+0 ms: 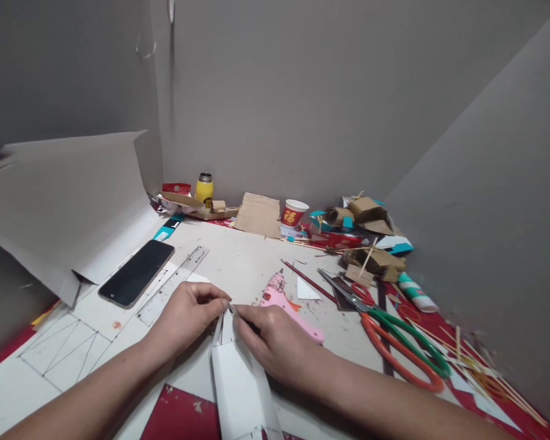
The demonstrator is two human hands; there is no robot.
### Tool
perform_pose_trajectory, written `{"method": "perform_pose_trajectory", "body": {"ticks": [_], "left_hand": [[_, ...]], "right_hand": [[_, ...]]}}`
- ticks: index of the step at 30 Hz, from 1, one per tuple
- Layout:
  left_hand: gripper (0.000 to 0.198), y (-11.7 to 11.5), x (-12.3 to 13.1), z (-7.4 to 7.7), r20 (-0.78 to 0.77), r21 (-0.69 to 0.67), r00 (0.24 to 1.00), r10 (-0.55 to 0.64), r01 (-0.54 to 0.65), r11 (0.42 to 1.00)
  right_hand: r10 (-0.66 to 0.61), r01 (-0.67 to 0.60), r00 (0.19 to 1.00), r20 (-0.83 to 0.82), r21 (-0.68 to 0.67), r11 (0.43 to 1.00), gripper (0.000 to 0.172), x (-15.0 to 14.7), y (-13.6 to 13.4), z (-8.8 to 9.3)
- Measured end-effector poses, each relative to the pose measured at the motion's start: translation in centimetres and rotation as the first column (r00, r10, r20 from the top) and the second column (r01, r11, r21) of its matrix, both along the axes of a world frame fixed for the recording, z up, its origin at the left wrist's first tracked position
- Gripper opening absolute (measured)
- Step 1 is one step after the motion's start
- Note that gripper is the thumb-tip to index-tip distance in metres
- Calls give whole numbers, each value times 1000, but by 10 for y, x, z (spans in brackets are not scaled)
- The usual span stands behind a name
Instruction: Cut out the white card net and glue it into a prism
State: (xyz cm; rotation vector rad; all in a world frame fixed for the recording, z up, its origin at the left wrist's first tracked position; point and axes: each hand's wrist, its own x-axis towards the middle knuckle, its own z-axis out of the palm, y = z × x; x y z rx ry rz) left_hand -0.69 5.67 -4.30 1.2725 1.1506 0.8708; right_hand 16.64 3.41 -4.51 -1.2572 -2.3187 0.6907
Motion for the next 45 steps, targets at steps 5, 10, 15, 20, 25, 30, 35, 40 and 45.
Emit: {"method": "perform_pose_trajectory", "body": {"ticks": [5, 10, 15, 20, 25, 30, 35, 40, 45], "left_hand": [[13, 6, -3, -6, 159, -144, 986, -55, 79, 986], [16, 11, -6, -5, 205, -214, 975, -83, 127, 969], [18, 12, -11, -5, 222, -240, 968, -119, 172, 955], [23, 14, -16, -5, 236, -256, 959, -155, 215, 943], [28, 14, -14, -8, 223, -229, 960, -167, 218, 949], [26, 12, -11, -11, 212, -199, 965, -157, 200, 959], [22, 16, -20, -5, 247, -138, 959, -139, 176, 975], [18, 19, -28, 1, 248, -91, 961, -119, 145, 985], [15, 20, -26, -5, 250, -101, 957, -144, 174, 980]], "right_hand": [[-4, 5, 999, 46, -21, 1000, 25, 2, 1, -1], [6, -4, 997, 78, -23, 1000, 26, 3, 1, 1], [33, -31, 996, 87, -33, 999, 25, 2, 1, 3], [48, -47, 997, 60, -32, 998, 27, 1, 1, 4], [45, -44, 999, 28, -20, 999, 29, 1, 1, 2], [52, -52, 998, 28, -12, 999, 30, -2, 1, -2], [38, -38, 999, 11, 24, 999, 29, 2, 5, -2], [95, -103, 995, 39, 346, 932, 25, 11, -3, 16], [240, -382, 891, 384, 353, 854, 17, 6, -13, 24]]}}
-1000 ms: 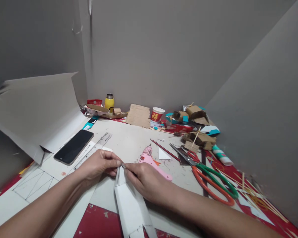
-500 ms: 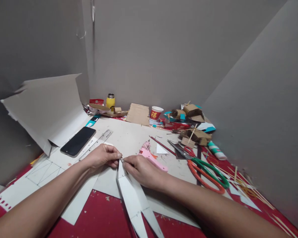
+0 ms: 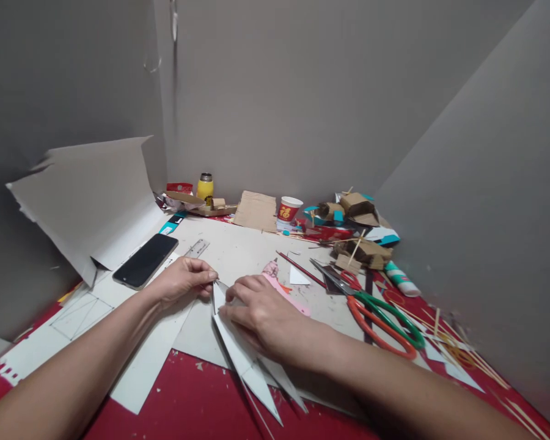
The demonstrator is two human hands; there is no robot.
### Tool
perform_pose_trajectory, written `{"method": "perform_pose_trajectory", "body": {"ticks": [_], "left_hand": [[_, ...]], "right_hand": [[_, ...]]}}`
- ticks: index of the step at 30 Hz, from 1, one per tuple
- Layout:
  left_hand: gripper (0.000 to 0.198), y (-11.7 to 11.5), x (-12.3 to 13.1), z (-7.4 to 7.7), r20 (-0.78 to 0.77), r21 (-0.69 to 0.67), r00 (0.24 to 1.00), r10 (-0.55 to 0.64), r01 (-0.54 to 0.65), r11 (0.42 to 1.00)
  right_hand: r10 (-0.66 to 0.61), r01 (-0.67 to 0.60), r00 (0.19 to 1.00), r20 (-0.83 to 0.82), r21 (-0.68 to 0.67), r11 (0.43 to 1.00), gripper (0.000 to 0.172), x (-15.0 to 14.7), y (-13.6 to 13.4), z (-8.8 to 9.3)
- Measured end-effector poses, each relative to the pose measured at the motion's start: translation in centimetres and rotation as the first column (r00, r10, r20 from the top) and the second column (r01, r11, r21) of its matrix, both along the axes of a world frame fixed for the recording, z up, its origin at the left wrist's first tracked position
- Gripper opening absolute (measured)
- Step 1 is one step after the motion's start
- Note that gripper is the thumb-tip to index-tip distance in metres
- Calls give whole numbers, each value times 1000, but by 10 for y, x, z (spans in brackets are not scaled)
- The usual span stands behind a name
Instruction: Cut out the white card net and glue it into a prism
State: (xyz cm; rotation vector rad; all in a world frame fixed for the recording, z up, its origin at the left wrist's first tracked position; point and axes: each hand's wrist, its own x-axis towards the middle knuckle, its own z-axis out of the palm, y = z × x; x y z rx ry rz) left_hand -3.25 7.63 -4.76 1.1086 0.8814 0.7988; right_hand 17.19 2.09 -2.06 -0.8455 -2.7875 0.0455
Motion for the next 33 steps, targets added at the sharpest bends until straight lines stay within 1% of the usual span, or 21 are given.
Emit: {"method": "perform_pose_trajectory", "body": {"ticks": [3, 10, 14, 16, 19, 23, 25, 28, 33], "left_hand": [[17, 2, 2, -4, -6, -10, 1000, -9, 9, 1000], [19, 7, 7, -10, -37, -40, 999, -12, 10, 999], [17, 8, 9, -11, -36, -47, 999, -7, 6, 999], [16, 8, 9, -8, -62, -11, 998, 4, -5, 1000], [15, 5, 9, -2, -159, 85, 987, 4, 10, 996], [16, -1, 9, 6, -340, 219, 940, -11, 90, 972], [17, -3, 10, 9, -402, 272, 916, -1, 120, 955], [16, -6, 13, 11, -433, 324, 901, 31, 123, 938], [15, -14, 20, 19, -434, 387, 897, 77, 109, 916]], "right_hand": [[-17, 13, 995, 99, 40, 999, 17, -3, 2, -3], [-19, 6, 981, 195, 67, 998, 15, -2, 9, -12], [-27, 7, 974, 223, 92, 996, 11, -4, 10, -21], [-31, 8, 975, 220, 106, 994, 12, -6, 10, -25], [-31, 5, 974, 226, 113, 994, 13, -8, 11, -28], [-28, -2, 971, 236, 126, 992, 13, -10, 11, -26], [-31, 0, 971, 236, 129, 992, 14, -10, 11, -25], [-38, 2, 970, 238, 148, 989, 14, -12, 9, -25], [-43, 4, 966, 255, 151, 989, 16, -14, 5, -26]]}}
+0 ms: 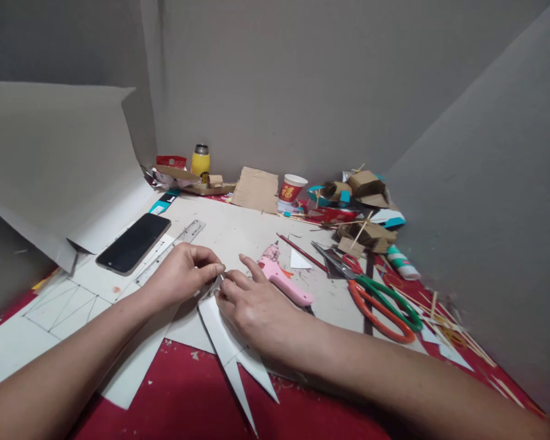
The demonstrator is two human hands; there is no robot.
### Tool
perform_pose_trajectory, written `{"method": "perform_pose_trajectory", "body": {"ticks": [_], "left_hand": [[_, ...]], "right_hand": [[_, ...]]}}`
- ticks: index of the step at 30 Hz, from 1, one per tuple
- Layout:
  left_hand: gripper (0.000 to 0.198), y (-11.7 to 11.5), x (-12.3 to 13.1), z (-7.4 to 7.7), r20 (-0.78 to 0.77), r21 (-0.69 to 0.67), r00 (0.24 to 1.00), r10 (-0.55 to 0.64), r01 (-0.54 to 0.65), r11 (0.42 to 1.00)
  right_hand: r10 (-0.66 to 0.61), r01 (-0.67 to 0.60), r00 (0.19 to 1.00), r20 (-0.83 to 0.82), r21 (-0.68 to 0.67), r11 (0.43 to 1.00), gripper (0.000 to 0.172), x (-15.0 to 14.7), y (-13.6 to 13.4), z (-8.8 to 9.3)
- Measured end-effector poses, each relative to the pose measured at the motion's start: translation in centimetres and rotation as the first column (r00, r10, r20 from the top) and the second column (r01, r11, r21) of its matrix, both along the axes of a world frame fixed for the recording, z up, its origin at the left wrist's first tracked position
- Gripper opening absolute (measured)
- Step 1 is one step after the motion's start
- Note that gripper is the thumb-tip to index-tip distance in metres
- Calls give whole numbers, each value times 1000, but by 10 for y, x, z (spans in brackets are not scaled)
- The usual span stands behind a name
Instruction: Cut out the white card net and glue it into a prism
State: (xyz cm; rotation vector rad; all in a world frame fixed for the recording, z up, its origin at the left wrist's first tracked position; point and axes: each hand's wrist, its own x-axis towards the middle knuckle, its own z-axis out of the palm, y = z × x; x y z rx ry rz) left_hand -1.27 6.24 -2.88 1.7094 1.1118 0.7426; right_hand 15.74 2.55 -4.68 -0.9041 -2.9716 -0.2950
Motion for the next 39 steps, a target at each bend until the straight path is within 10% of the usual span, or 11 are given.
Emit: {"method": "perform_pose_trajectory", "body": {"ticks": [10, 16, 22, 32, 39], "left_hand": [[17, 14, -13, -14, 301, -244, 945, 129, -54, 968], [18, 20, -22, -13, 381, -336, 911, 159, -24, 942], [17, 15, -18, -10, 427, -355, 888, 168, -6, 935], [24, 1, 6, -24, 425, -308, 869, 251, -122, 944], [23, -4, 9, -24, 420, -285, 876, 238, -122, 951]], "right_hand": [[12, -29, 968, -252, -61, 998, 17, 12, -5, 24], [-181, 105, 705, -686, -150, 983, 24, 37, 14, 46], [-451, 135, 713, -537, -527, 839, 27, 34, 23, 30], [-501, 208, 767, -401, -583, 785, 65, 14, 16, 15], [-434, 19, 775, -459, -670, 742, 40, 9, 12, 20]]}}
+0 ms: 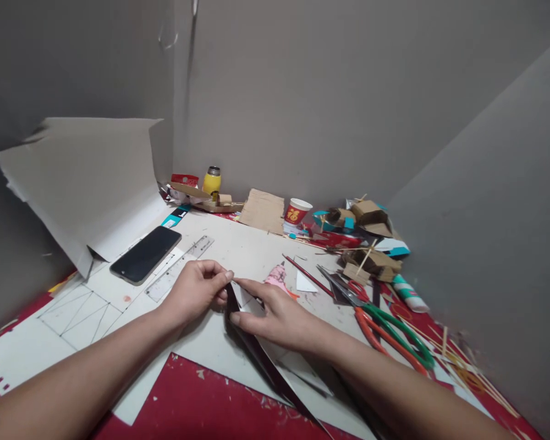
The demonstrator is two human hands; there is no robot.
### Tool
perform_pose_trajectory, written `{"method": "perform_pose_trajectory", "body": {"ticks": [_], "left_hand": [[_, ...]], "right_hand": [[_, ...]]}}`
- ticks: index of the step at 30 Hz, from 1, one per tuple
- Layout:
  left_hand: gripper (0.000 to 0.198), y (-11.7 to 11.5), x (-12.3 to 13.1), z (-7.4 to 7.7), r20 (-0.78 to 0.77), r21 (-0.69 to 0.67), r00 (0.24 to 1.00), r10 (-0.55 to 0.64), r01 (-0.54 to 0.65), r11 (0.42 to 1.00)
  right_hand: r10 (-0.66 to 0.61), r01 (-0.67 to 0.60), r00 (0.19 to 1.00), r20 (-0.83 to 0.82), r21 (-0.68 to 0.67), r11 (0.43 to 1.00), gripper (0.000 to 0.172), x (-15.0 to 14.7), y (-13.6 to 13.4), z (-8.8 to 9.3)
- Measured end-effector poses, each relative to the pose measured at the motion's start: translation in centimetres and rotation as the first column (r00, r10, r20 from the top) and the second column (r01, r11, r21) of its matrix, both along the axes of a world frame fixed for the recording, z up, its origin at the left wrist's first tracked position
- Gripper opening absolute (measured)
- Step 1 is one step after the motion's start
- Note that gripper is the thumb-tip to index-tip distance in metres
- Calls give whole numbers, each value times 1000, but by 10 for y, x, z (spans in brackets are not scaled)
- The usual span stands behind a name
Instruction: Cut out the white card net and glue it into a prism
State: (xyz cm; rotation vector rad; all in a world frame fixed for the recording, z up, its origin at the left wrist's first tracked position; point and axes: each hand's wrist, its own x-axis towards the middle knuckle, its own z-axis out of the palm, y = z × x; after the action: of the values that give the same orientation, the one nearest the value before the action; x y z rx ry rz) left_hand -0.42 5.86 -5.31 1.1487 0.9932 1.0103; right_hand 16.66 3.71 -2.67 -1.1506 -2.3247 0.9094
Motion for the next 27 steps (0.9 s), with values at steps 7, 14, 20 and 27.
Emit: {"method": "perform_pose_trajectory", "body": {"ticks": [7, 14, 20, 27], "left_hand": [[26, 4, -4, -2, 47, -21, 998, -30, 31, 999], [30, 14, -14, 2, 77, -54, 989, 124, -120, 991], [45, 1, -5, 2, 143, -172, 990, -20, 45, 984], [44, -22, 14, 2, 385, -261, 891, -239, 353, 898]], "right_hand": [[-11, 13, 999, -35, 45, 999, 39, -3, -1, -5], [-118, 120, 992, -52, 48, 992, 36, -2, 0, -7], [-385, 400, 891, -241, 16, 916, 40, 2, 19, -13], [-497, 499, 820, -285, -70, 863, 54, 5, 21, -21]]}}
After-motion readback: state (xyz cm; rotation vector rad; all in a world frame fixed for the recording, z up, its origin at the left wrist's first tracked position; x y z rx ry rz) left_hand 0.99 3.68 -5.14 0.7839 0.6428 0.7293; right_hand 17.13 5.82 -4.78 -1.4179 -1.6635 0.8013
